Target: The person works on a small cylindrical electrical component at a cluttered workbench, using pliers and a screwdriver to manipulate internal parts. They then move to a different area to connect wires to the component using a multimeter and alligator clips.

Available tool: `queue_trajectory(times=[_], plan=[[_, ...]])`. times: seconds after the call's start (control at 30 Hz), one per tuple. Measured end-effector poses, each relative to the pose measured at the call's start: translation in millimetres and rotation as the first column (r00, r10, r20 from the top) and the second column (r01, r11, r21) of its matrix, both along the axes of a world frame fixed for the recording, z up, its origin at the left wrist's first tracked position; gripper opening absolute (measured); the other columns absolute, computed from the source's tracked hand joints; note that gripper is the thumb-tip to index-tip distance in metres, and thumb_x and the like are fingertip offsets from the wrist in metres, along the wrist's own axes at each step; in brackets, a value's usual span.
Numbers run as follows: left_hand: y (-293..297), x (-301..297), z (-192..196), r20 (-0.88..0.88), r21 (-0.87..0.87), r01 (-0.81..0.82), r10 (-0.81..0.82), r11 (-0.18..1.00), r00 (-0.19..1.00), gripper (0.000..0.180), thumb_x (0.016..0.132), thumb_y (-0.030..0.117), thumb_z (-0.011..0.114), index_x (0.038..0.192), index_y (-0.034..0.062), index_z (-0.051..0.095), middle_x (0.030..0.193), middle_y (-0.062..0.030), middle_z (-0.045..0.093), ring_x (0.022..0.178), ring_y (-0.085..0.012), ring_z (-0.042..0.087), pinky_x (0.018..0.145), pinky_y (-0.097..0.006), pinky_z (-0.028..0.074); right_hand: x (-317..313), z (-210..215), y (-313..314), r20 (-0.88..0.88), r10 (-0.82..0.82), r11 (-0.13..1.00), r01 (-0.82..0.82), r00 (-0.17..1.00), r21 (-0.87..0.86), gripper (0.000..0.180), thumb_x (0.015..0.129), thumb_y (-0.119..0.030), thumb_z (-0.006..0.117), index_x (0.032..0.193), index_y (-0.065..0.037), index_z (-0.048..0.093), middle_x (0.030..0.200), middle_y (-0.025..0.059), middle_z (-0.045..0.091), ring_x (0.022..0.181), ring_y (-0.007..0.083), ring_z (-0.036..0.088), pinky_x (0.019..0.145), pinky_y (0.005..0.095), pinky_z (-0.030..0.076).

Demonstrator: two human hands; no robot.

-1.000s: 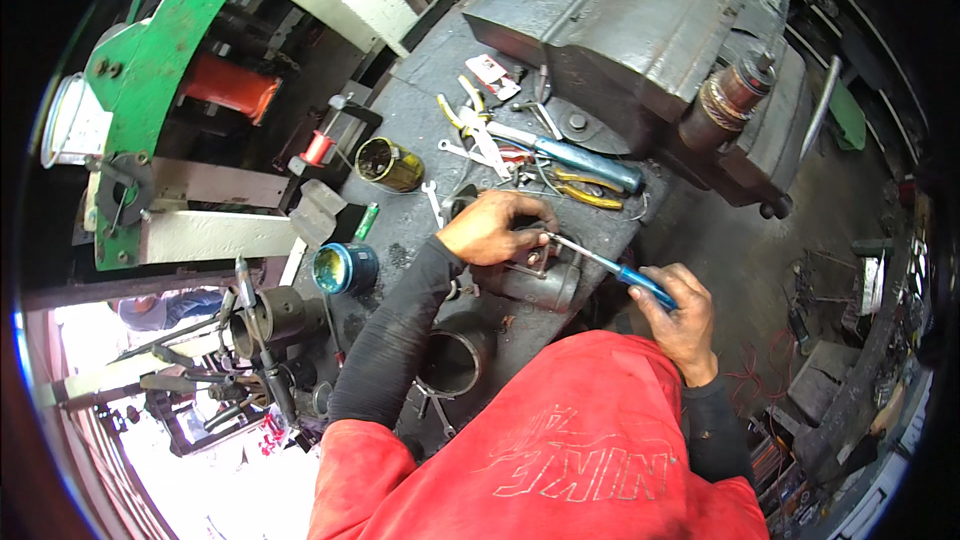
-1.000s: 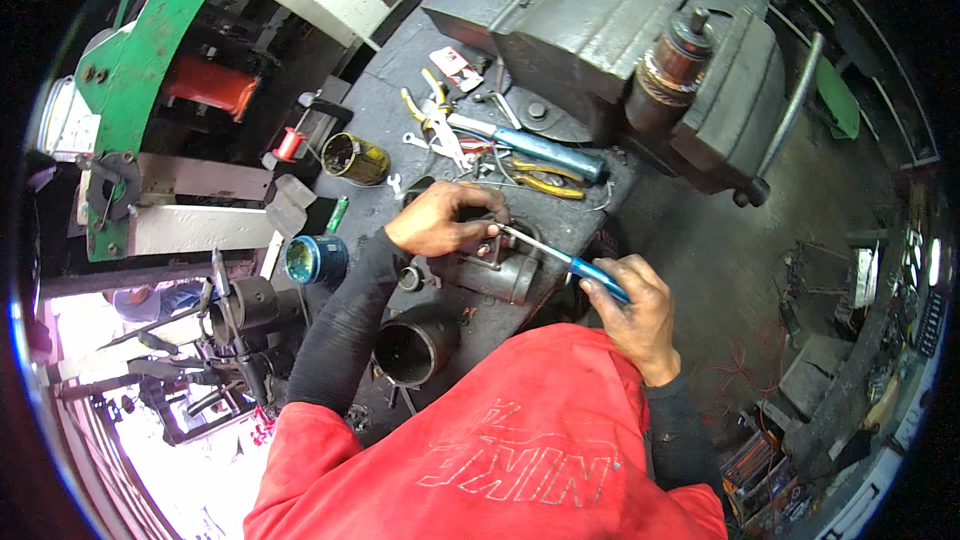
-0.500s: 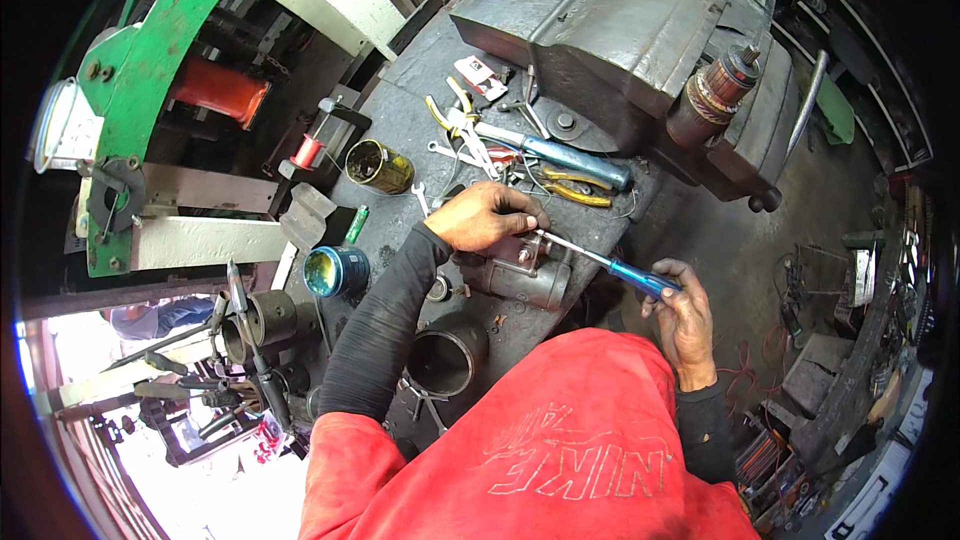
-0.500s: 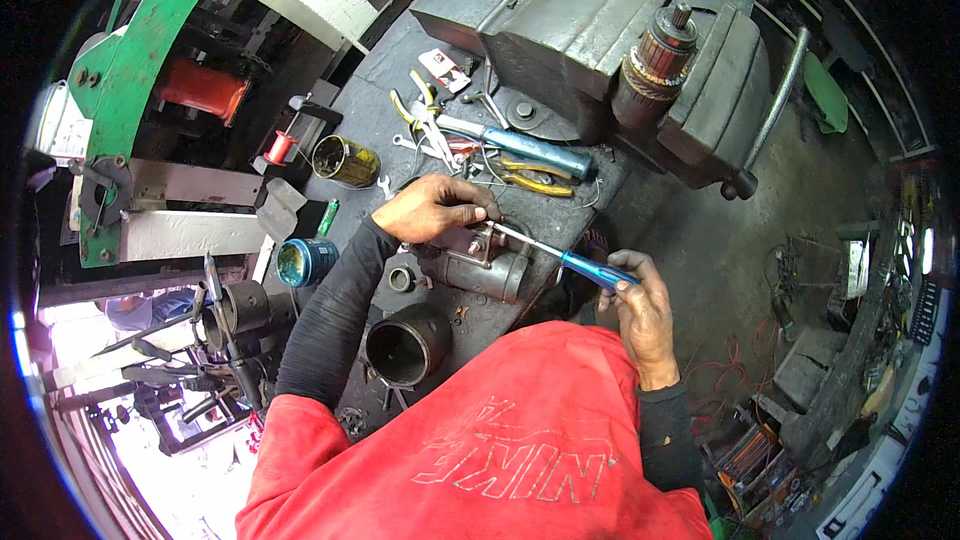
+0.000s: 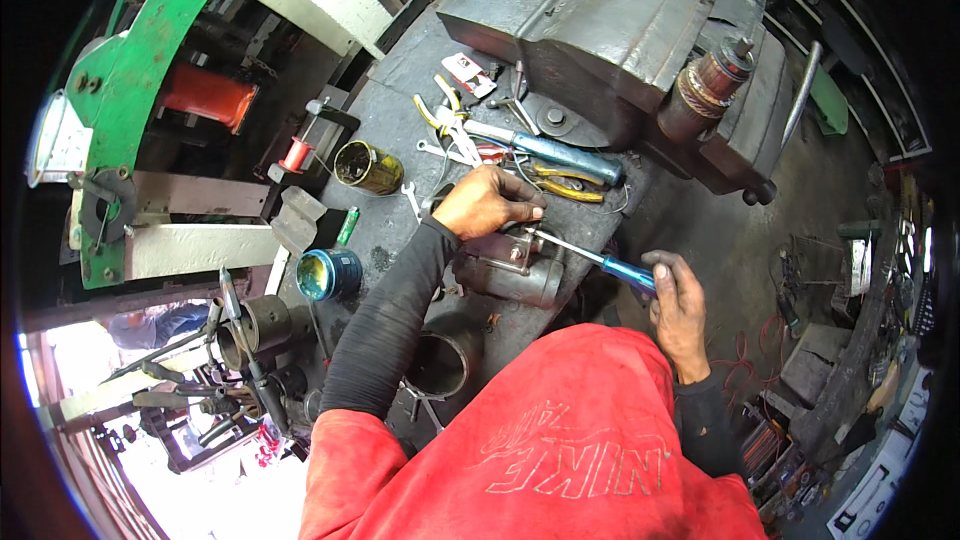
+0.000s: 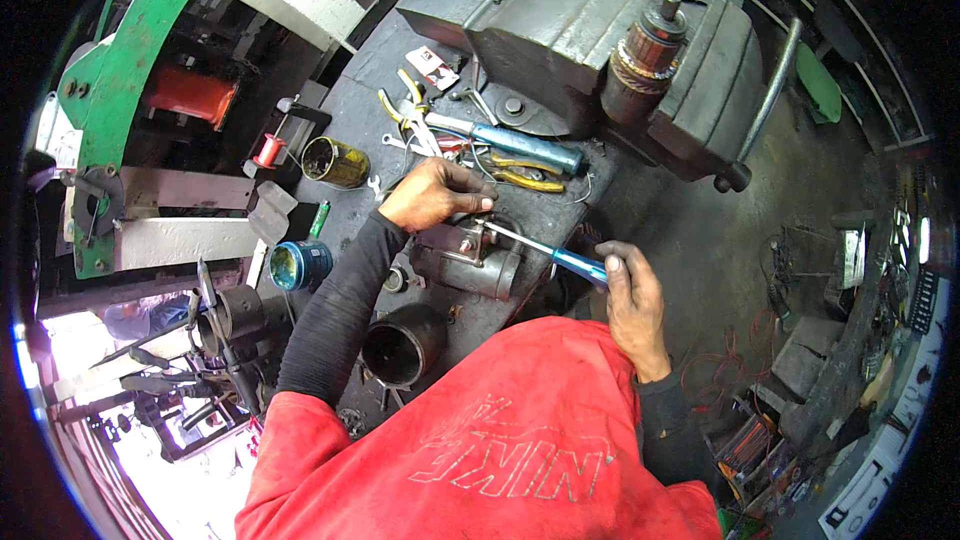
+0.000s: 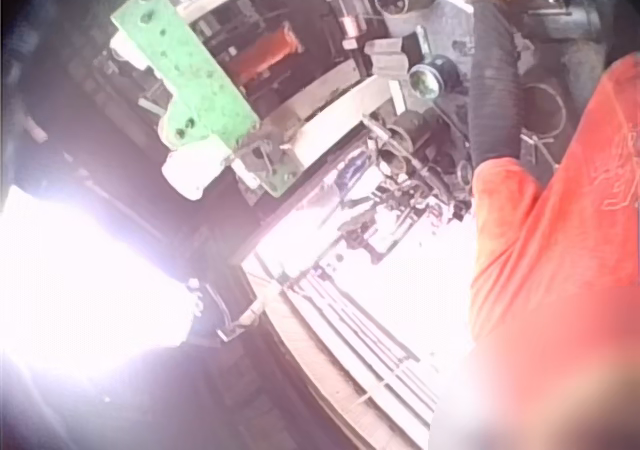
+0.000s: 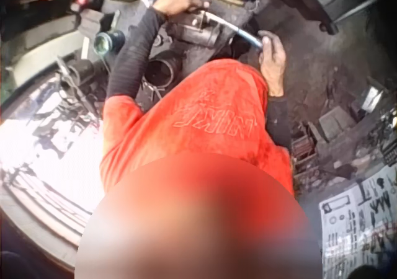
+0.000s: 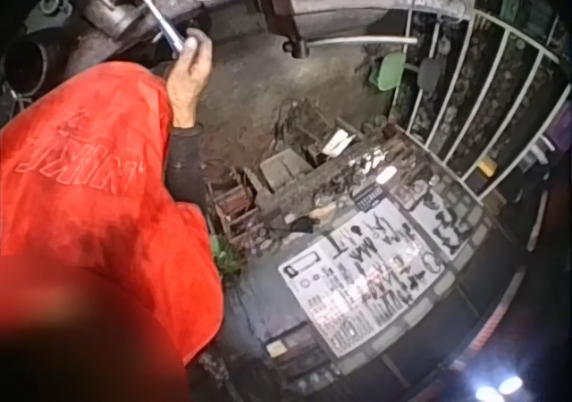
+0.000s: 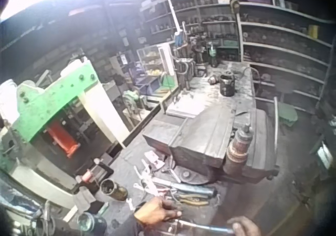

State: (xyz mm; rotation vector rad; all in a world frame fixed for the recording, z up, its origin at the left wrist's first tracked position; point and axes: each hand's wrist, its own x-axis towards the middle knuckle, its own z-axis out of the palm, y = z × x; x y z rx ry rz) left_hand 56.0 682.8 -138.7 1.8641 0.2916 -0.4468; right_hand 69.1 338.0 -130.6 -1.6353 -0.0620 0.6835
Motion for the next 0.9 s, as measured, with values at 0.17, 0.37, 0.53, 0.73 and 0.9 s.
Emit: queue_trajectory(times=[0.17, 0.37, 0.53, 0.73, 0.9], plan=[[-1.1, -0.8, -0.8, 0.027, 0.095, 0.019, -0.022, 0.995, 0.999, 0.023, 0.087, 0.019, 0.081, 0.103, 0.0025, 0.081, 0.087, -0.0080, 0.079, 0.077, -0.0119, 0.070, 0.073, -0.030, 0.055, 10.1, 3.5, -0.3, 0.687, 0.306, 0.951, -0.174, 0.658, -0.257, 0.027, 0.093, -0.013, 0.073, 0.118, -0.005, 0.067, 0.089, 0.0084, 0.062, 0.072, 0.0194, 0.057, 0.065, 0.0334, 0.048], [-10.0, -13.3, 0.4, 0.239, 0.285, -0.028, -0.043, 0.958, 0.970, 0.025, 0.089, 0.023, 0.079, 0.103, 0.0018, 0.080, 0.082, -0.0115, 0.077, 0.070, -0.0154, 0.068, 0.070, -0.034, 0.054, 41.9, 6.1, 3.1, 0.661, 0.540, 0.842, -0.348, 0.521, -0.412, 0.035, 0.091, -0.024, 0.077, 0.116, -0.001, 0.068, 0.078, 0.0075, 0.060, 0.069, 0.0199, 0.057, 0.063, 0.0368, 0.047], [-9.1, -12.2, 0.9, 0.189, 0.288, -0.024, -0.032, 0.957, 0.982, 0.027, 0.089, 0.025, 0.079, 0.104, 0.0023, 0.080, 0.089, -0.0148, 0.079, 0.079, -0.0202, 0.074, 0.077, -0.037, 0.056, 47.6, 14.2, 8.7, -0.454, 0.356, 0.931, -0.354, 0.817, 0.094, 0.032, 0.099, -0.029, 0.073, 0.107, 0.000, 0.063, 0.071, 0.0002, 0.058, 0.065, 0.0079, 0.057, 0.058, 0.0284, 0.045], [-6.2, -10.2, 1.3, 0.127, 0.185, 0.000, -0.024, 0.983, 0.992, 0.024, 0.090, 0.020, 0.078, 0.106, 0.0022, 0.080, 0.092, -0.0129, 0.080, 0.080, -0.0172, 0.073, 0.078, -0.034, 0.056, 39.1, 2.7, 10.7, 0.819, 0.562, 0.827, -0.111, 0.119, -0.551, 0.042, 0.082, -0.024, 0.081, 0.114, -0.001, 0.067, 0.081, 0.0095, 0.061, 0.068, 0.0278, 0.058, 0.064, 0.0418, 0.047], [-8.1, -10.6, 2.9, 0.158, 0.236, -0.004, -0.034, 0.972, 0.987, 0.023, 0.090, 0.019, 0.077, 0.106, 0.0026, 0.080, 0.092, -0.0127, 0.080, 0.079, -0.0155, 0.073, 0.076, -0.033, 0.056, 50.3, -4.7, 12.6, 0.477, 0.555, 0.830, -0.416, 0.681, -0.371, 0.032, 0.093, -0.029, 0.075, 0.102, 0.001, 0.068, 0.063, 0.0073, 0.053, 0.057, 0.0210, 0.053, 0.055, 0.0358, 0.041]])
